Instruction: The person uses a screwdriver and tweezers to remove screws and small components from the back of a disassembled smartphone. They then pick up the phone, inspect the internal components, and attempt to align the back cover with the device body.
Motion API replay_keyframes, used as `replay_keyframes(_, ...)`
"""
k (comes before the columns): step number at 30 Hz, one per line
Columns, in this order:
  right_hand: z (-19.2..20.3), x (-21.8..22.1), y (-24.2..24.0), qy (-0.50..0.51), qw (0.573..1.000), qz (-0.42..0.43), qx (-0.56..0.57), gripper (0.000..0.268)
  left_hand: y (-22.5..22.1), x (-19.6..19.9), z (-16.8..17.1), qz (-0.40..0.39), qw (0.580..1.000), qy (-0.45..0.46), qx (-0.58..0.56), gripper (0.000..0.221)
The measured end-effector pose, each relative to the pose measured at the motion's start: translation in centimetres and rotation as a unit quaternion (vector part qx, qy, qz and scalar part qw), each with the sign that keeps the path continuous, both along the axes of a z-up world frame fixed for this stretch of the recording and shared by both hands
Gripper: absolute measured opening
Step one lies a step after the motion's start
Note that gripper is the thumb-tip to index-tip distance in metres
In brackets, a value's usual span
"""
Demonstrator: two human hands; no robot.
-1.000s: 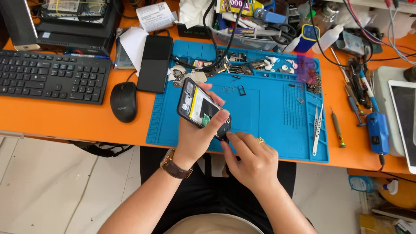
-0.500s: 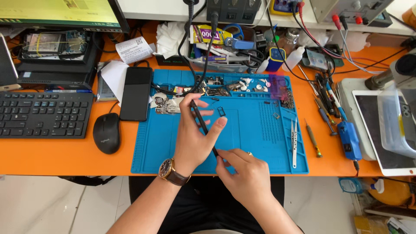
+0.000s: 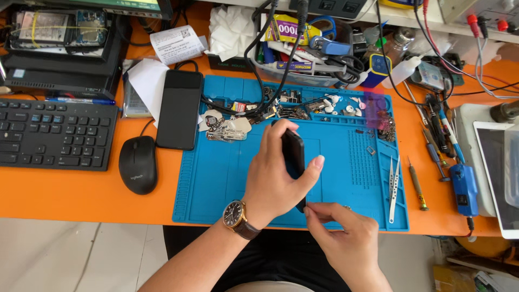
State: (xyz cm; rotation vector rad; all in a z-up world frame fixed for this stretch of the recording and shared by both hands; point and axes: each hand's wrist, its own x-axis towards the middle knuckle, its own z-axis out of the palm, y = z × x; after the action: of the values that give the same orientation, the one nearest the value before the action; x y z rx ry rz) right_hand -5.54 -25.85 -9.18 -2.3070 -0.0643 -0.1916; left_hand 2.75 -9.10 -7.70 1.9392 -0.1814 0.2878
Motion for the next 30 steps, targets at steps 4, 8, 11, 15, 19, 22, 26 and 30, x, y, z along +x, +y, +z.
replay_keyframes(4, -0.6, -0.2, 0.2, -0.054, 0.998, -0.026, -0.024, 0.008, -0.1, 0.1, 0.2, 0.004, 1.000, -0.015, 0.011, 0.058)
replay_keyframes(8, -0.5, -0.2, 0.0, -0.050, 0.998, -0.034, -0.022, 0.007, -0.5, -0.1, 0.2, 0.005, 0.999, -0.025, 0.024, 0.056)
replay_keyframes(11, -1.1, -0.3, -0.3, -0.108, 0.993, -0.014, -0.043, 0.008, -1.0, -0.3, -0.2, 0.008, 0.998, -0.047, 0.045, 0.058)
replay_keyframes(15, -2.5, -0.8, -0.7, -0.183, 0.979, -0.002, -0.092, 0.005, -1.3, -0.8, -0.7, 0.009, 0.996, -0.064, 0.058, 0.057)
replay_keyframes(19, -2.0, -0.6, -0.2, -0.218, 0.970, 0.020, -0.104, 0.007, -1.0, -1.2, -1.0, 0.006, 0.996, -0.087, 0.029, 0.057)
replay_keyframes(22, -1.1, -0.3, 0.5, -0.238, 0.964, 0.032, -0.112, 0.010, 0.0, -1.0, -1.1, -0.013, 0.994, -0.107, -0.016, 0.055)
replay_keyframes(26, -0.7, 1.4, 1.1, -0.279, 0.948, 0.048, -0.148, 0.010, 1.6, 0.3, -1.4, -0.108, 0.978, -0.171, -0.058, 0.044)
replay_keyframes(30, -0.2, 2.4, 2.0, -0.288, 0.946, 0.065, -0.138, 0.014, 2.0, 1.0, -0.6, -0.114, 0.981, -0.155, -0.029, 0.043)
